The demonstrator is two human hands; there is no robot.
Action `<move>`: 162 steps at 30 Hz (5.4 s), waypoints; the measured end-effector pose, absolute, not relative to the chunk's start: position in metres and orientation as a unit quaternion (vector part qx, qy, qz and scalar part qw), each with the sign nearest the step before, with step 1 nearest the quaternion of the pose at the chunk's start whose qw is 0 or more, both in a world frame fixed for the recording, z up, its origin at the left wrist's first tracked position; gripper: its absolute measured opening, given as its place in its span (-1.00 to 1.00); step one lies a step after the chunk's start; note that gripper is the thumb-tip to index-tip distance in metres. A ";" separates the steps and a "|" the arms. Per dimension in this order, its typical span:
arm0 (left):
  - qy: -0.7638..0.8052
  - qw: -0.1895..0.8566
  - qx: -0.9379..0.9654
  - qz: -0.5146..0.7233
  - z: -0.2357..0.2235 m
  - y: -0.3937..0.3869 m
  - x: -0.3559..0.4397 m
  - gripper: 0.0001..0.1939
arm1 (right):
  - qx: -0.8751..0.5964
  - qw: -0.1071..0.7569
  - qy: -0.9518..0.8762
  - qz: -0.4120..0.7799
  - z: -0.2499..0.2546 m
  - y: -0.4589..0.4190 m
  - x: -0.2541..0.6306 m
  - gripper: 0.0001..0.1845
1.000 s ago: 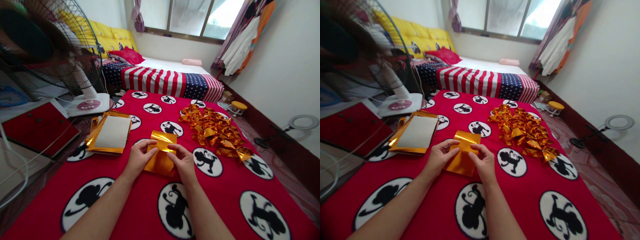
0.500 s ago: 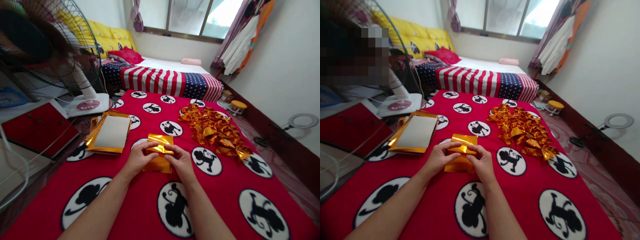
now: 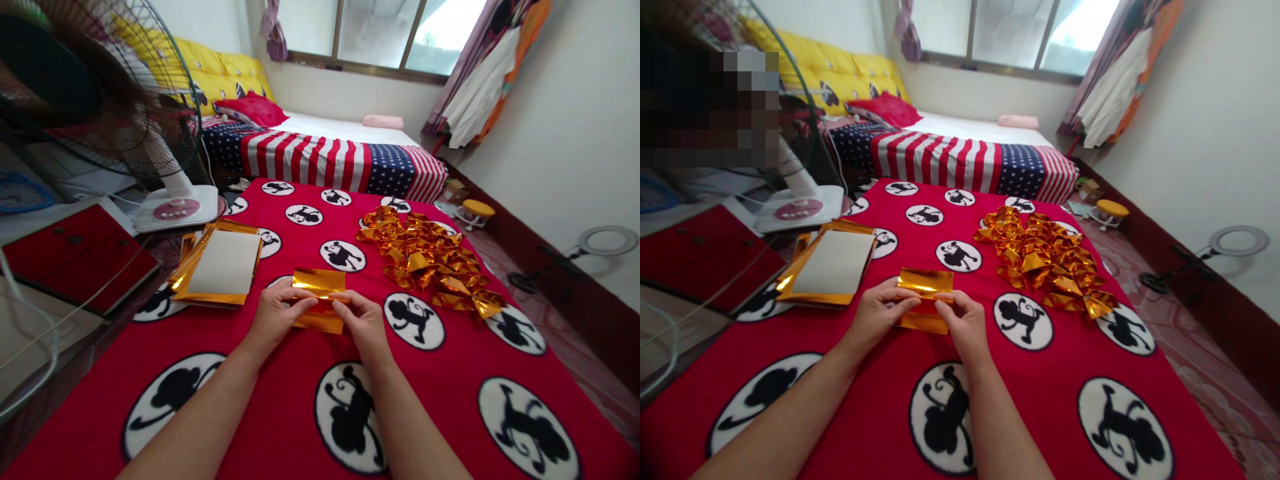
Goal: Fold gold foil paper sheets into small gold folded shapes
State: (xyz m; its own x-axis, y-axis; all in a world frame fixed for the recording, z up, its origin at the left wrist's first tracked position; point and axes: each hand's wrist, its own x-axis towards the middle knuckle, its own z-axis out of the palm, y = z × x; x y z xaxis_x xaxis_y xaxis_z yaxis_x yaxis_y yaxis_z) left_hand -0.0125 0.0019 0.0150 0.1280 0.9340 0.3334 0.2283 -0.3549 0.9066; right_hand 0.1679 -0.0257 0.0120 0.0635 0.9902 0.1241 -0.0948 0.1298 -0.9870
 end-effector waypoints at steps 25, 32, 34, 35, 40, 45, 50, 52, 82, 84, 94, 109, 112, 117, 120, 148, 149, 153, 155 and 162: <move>0.432 0.494 0.526 0.541 0.014 0.000 -0.006 -0.71 | -0.451 0.653 -0.352 0.497 0.014 -0.025 0.163 -0.53; 0.442 0.496 0.530 0.527 0.015 0.001 -0.006 -0.70 | -0.459 0.648 -0.364 0.487 0.013 -0.026 0.164 -0.55; 0.441 0.498 0.529 0.527 0.015 0.001 -0.006 -0.70 | -0.463 0.648 -0.366 0.481 0.013 -0.025 0.164 -0.55; 0.440 0.500 0.528 0.527 0.015 0.001 -0.006 -0.70 | -0.465 0.649 -0.367 0.477 0.013 -0.025 0.163 -0.55; 0.446 0.495 0.529 0.525 0.017 0.000 -0.006 -0.72 | -0.474 0.651 -0.375 0.460 0.012 -0.025 0.163 -0.56; 0.452 0.497 0.528 0.520 0.018 0.000 -0.007 -0.73 | -0.475 0.648 -0.405 0.438 0.011 -0.027 0.164 -0.62; 0.452 0.506 0.515 0.524 0.016 0.001 -0.008 -0.71 | -0.471 0.634 -0.425 0.441 0.014 -0.028 0.165 -0.73; 0.447 0.507 0.512 0.530 0.016 0.001 -0.008 -0.71 | -0.467 0.635 -0.413 0.456 0.015 -0.028 0.166 -0.72; 0.445 0.465 0.549 0.534 0.017 0.000 -0.013 -0.66 | -0.492 0.657 -0.351 0.451 0.012 -0.028 0.167 -0.74; 0.451 0.460 0.551 0.530 0.018 0.001 -0.014 -0.68 | -0.490 0.659 -0.349 0.452 0.013 -0.027 0.167 -0.74; 0.464 0.459 0.543 0.529 0.013 0.001 -0.014 -0.74 | -0.493 0.652 -0.361 0.448 0.011 -0.028 0.168 -0.74; 0.484 0.341 0.618 0.517 0.017 0.001 -0.016 -0.91 | -0.485 0.654 -0.376 0.443 0.013 -0.028 0.166 -0.79; 0.478 0.262 0.655 0.523 0.022 0.001 -0.017 -0.92 | -0.479 0.657 -0.380 0.442 0.014 -0.028 0.165 -0.82; 0.463 0.196 0.699 0.508 0.027 -0.004 -0.016 -0.94 | -0.481 0.653 -0.394 0.433 0.016 -0.028 0.165 -0.84; 0.458 0.254 0.697 0.490 0.024 -0.006 -0.014 -0.94 | -0.483 0.654 -0.395 0.428 0.016 -0.028 0.165 -0.84; 0.426 0.144 0.713 0.538 0.026 -0.014 -0.005 -0.85 | -0.471 0.645 -0.418 0.433 0.016 -0.031 0.160 -0.82; 0.443 0.160 0.699 0.539 0.025 -0.014 -0.005 -0.82 | -0.471 0.644 -0.419 0.433 0.016 -0.031 0.160 -0.82; 0.460 0.237 0.676 0.525 0.024 -0.014 -0.005 -0.65 | -0.468 0.646 -0.424 0.428 0.017 -0.032 0.159 -0.83; 0.441 0.261 0.687 0.515 0.026 -0.013 -0.006 -0.66 | -0.465 0.650 -0.424 0.426 0.018 -0.032 0.159 -0.84; 0.402 0.322 0.692 0.506 0.032 -0.010 -0.008 -0.97 | -0.470 0.646 -0.428 0.423 0.019 -0.033 0.159 -0.81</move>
State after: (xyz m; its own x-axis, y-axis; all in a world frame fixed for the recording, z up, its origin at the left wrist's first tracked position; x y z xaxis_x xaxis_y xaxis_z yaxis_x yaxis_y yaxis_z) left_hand -0.0084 -0.0098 0.0319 0.1654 0.8818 0.4416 0.2300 -0.4699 0.8522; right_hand 0.1589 -0.0329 0.0191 0.2751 0.9487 0.1558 -0.1442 0.2009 -0.9689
